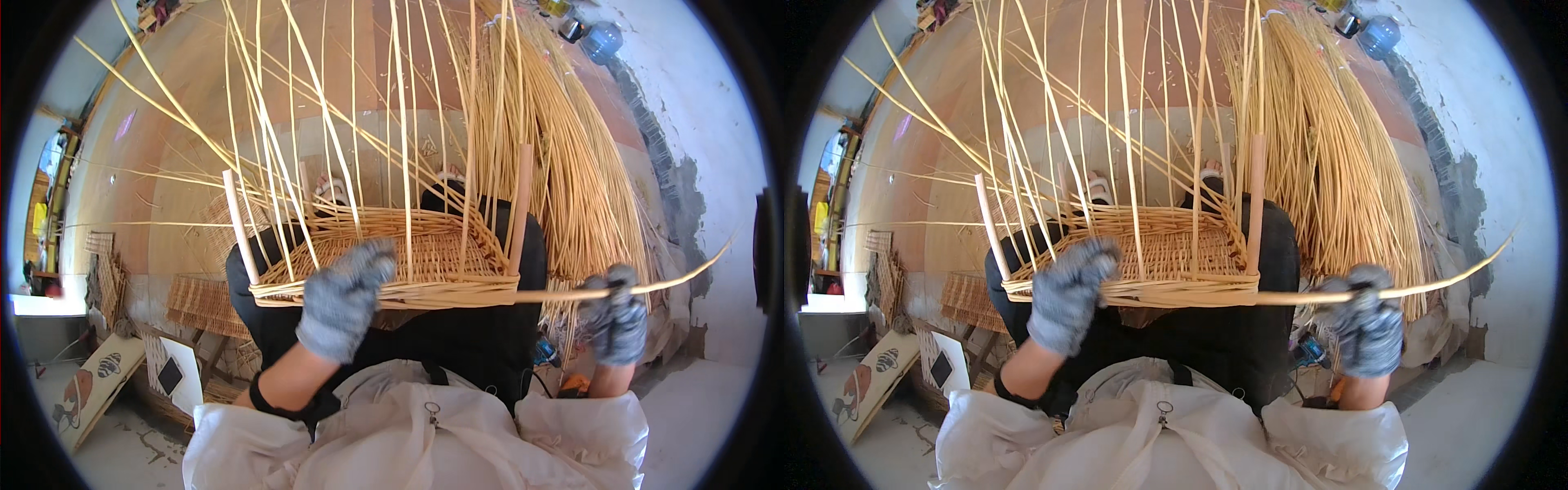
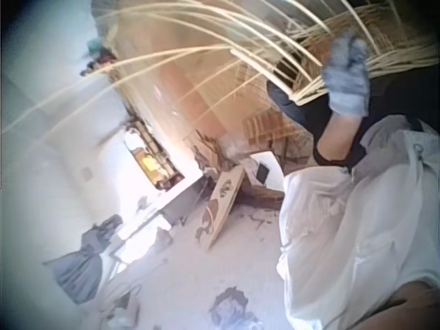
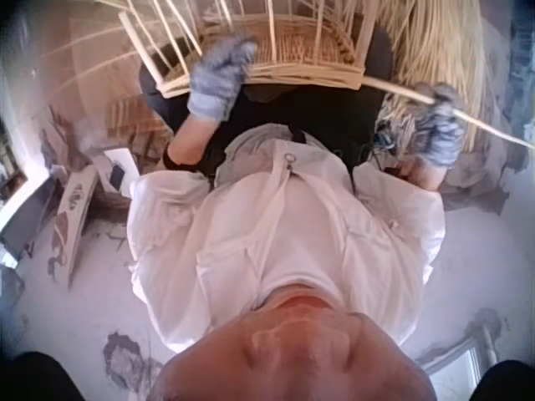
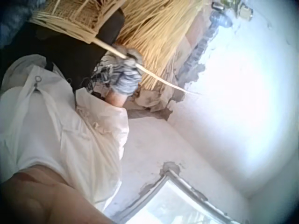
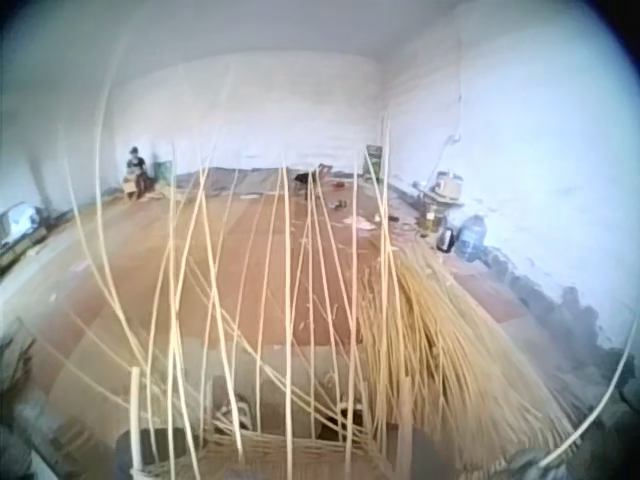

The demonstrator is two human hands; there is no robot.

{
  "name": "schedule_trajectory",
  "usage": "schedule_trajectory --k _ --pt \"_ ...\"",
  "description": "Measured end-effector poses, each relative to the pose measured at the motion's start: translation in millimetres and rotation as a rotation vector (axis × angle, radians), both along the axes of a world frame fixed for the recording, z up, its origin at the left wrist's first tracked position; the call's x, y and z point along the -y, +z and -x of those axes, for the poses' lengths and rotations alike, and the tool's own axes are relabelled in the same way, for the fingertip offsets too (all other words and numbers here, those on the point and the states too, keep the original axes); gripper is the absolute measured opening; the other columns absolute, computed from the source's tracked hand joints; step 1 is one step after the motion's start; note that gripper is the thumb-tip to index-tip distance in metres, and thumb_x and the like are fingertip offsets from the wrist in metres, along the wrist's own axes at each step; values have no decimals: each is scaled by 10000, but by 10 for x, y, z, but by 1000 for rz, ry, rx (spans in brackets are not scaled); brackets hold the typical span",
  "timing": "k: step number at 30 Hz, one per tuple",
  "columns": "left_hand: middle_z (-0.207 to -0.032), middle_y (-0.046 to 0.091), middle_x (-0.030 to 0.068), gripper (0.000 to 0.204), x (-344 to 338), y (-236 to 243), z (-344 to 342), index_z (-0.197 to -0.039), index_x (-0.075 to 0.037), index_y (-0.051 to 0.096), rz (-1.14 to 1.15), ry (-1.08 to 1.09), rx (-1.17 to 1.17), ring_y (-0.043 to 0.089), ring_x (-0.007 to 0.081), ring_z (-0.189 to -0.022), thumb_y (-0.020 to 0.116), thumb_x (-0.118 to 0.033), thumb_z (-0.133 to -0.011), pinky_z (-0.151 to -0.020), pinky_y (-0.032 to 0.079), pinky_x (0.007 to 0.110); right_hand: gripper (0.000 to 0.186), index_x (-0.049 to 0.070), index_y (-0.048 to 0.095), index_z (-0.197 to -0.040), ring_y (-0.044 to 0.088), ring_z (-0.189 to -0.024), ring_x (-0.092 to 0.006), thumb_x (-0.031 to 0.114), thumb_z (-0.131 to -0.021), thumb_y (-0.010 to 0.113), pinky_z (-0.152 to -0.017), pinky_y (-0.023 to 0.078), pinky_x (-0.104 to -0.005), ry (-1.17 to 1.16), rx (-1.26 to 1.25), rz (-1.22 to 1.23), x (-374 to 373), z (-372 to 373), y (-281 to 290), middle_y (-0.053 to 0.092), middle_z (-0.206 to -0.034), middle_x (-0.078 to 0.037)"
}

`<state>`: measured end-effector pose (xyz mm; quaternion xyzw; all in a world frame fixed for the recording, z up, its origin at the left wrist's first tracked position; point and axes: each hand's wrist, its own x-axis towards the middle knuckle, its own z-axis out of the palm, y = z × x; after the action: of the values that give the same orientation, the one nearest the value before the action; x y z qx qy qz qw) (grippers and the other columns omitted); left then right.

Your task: Weaving a wicker basket using straw or wood reeds.

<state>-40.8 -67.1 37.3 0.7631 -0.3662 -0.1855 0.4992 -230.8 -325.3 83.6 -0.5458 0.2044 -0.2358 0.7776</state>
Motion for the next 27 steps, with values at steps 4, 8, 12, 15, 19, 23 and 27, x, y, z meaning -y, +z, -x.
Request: schedule_trajectory --k 4,8,12,15,19,23,27 --pt "-994 597 137 260 138 -129 -14 -1084 11 524 -150 157 -85 576 173 -917 499 -54 -833 -773 471 272 335 76 518 -911 591 -777 -232 286 -715 689 -592 545 -322 6 -120 -3 218 -71 -549 570 -806 -126" --pt "-991 585 128 254 226 48 -142 -1091 26 504 -350 72 -324 596 150 -728 448 -51 -855 -604 501 229 320 62 530 -923 589 -839 -265 261 -723 681 -640 543 -401 69 -94 -281 58 -71 -785 591 -857 -125" --pt "-885 599 89 238 251 66 -177 -1073 11 519 -276 171 -604 553 99 -538 432 -65 -865 -430 470 190 245 72 527 -965 580 -855 -256 213 -783 612 -708 517 -425 73 54 -447 60 -421 -727 593 -859 -94" --pt "-882 602 87 219 212 33 -150 -1044 4 536 -263 144 -380 569 119 -580 422 -59 -868 -493 498 229 202 85 525 -984 572 -877 -241 196 -820 563 -717 510 -416 37 -6 -423 65 -446 -715 588 -800 -57" --pt "-874 608 155 252 146 177 178 -1054 -62 530 -310 74 317 599 295 -745 514 -102 -805 -645 496 357 191 93 515 -977 581 -836 -248 182 -817 566 -716 509 -443 -7 0 -337 5 -212 -713 580 -771 -59" --pt "-942 614 131 339 771 318 215 -1046 -86 546 -549 111 170 582 302 -889 424 -337 -854 -837 394 392 189 91 508 -981 577 -872 -270 152 -813 568 -740 500 -454 50 5 -356 -26 -281 -719 581 -856 -87" --pt "-849 613 176 570 1044 -40 204 -869 -54 603 -915 140 62 588 311 -836 326 -551 -831 -785 413 402 158 100 510 -965 575 -889 -270 150 -821 551 -776 468 -495 60 18 -429 -23 -311 -872 587 -870 -82"
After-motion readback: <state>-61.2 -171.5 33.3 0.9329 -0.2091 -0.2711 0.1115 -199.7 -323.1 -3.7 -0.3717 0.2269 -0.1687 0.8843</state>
